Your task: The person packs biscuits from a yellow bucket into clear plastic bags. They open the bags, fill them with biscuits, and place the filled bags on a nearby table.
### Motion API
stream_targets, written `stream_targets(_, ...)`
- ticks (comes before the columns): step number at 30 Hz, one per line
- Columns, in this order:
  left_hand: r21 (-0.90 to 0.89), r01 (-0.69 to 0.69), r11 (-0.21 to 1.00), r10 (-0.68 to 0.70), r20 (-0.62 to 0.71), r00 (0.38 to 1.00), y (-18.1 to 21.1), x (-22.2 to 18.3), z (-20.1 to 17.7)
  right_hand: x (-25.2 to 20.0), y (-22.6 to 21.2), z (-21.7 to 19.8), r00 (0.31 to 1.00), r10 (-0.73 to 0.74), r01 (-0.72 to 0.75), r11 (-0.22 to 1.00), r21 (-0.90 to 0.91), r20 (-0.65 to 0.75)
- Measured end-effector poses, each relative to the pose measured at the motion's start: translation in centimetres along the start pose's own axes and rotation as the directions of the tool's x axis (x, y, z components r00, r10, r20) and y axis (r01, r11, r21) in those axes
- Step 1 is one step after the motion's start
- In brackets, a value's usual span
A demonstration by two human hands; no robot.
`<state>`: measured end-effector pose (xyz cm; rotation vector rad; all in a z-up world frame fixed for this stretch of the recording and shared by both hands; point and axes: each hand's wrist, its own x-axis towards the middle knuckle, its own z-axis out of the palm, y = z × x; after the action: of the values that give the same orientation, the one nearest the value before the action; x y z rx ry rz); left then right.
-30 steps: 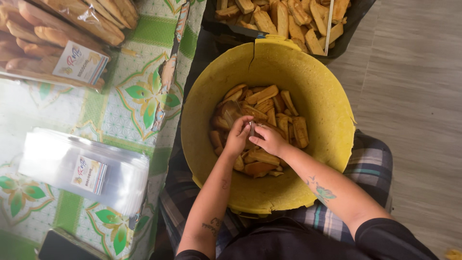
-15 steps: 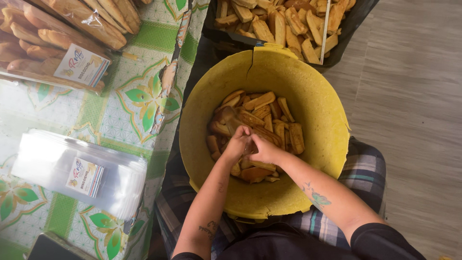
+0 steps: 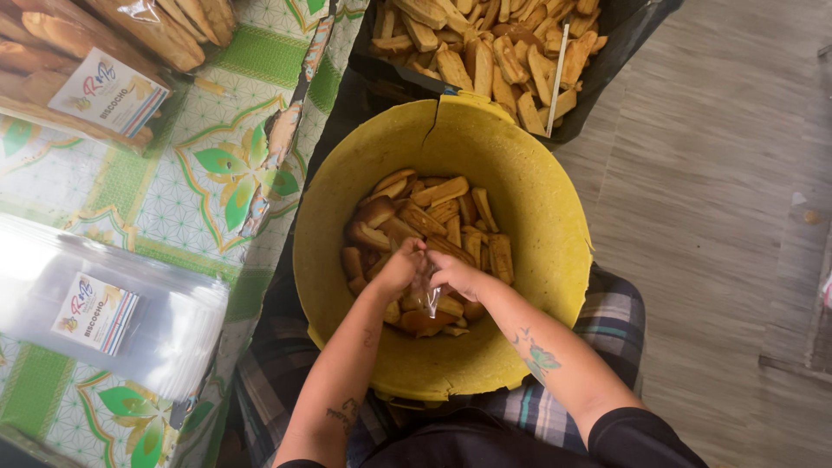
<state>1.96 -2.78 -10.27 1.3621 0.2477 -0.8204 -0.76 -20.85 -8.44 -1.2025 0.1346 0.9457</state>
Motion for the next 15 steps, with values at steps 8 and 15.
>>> stream_targets(8,0.313,-0.122,0.942,0.138,-0.029,0.990,-0.3,0.1,0.6,1.3,2.7,1.6,0.788,-0.495,0.155,0.734,-0.662,-0.365)
stream_targets(15,0.220,-0.133,0.967,0.158,-0.100,0.982,-2.1,1.9,0.9,1.0,1.0,0.5,0.797,-0.475,0.086,0.702,-0.707,-0.374)
